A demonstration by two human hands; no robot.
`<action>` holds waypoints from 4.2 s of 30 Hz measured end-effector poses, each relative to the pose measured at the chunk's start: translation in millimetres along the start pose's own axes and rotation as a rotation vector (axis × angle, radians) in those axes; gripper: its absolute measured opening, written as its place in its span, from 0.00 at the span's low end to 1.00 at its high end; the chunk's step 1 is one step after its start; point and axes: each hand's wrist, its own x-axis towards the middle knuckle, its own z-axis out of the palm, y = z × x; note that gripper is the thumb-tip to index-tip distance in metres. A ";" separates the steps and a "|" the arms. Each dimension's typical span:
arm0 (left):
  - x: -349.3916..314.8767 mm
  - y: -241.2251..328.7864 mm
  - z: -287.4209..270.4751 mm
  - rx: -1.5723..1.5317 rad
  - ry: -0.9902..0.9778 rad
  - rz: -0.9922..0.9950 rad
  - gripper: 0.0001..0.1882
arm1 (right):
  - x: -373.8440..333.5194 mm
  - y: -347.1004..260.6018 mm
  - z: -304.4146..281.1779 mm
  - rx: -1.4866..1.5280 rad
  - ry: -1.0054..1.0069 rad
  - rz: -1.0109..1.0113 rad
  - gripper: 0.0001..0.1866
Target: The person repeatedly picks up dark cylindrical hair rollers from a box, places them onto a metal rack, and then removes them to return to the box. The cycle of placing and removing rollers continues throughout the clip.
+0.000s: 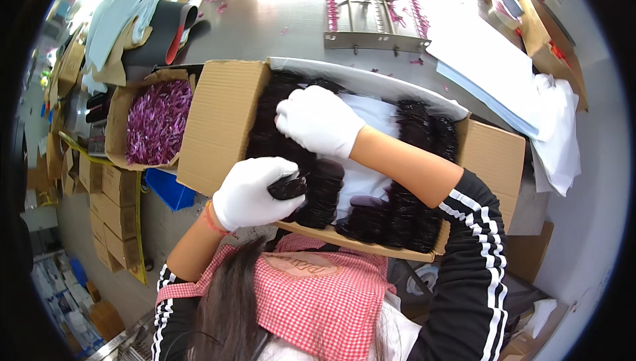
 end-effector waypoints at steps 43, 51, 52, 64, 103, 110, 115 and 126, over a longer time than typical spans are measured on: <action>54.5 -18.1 114.2 0.475 0.046 0.070 0.08 | -13.7 195.8 -40.2 -0.281 0.254 0.140 0.20; 89.6 -24.0 24.4 0.165 0.638 0.108 0.40 | -17.7 96.4 -166.2 0.719 0.647 0.370 0.24; 99.3 -22.6 2.1 0.262 0.708 -0.021 0.54 | -15.7 77.1 -181.7 0.732 0.655 0.317 0.27; 100.8 -60.7 -111.8 0.337 1.300 -0.002 0.53 | 58.3 -47.3 -274.8 0.012 0.574 0.045 0.32; -143.6 -245.2 -350.3 0.767 0.322 -0.096 0.50 | 225.6 19.5 -62.7 1.511 0.778 0.971 0.10; -153.1 -245.9 -350.4 0.607 0.249 0.011 0.48 | 341.8 -96.0 -28.9 0.855 0.438 0.616 0.16; -166.7 -244.8 -346.5 0.604 0.273 0.028 0.47 | 346.8 -113.9 -57.6 0.299 0.189 0.639 0.17; -163.7 -241.1 -350.0 0.596 0.182 -0.017 0.50 | 293.3 -91.4 -68.8 0.323 0.273 0.844 0.20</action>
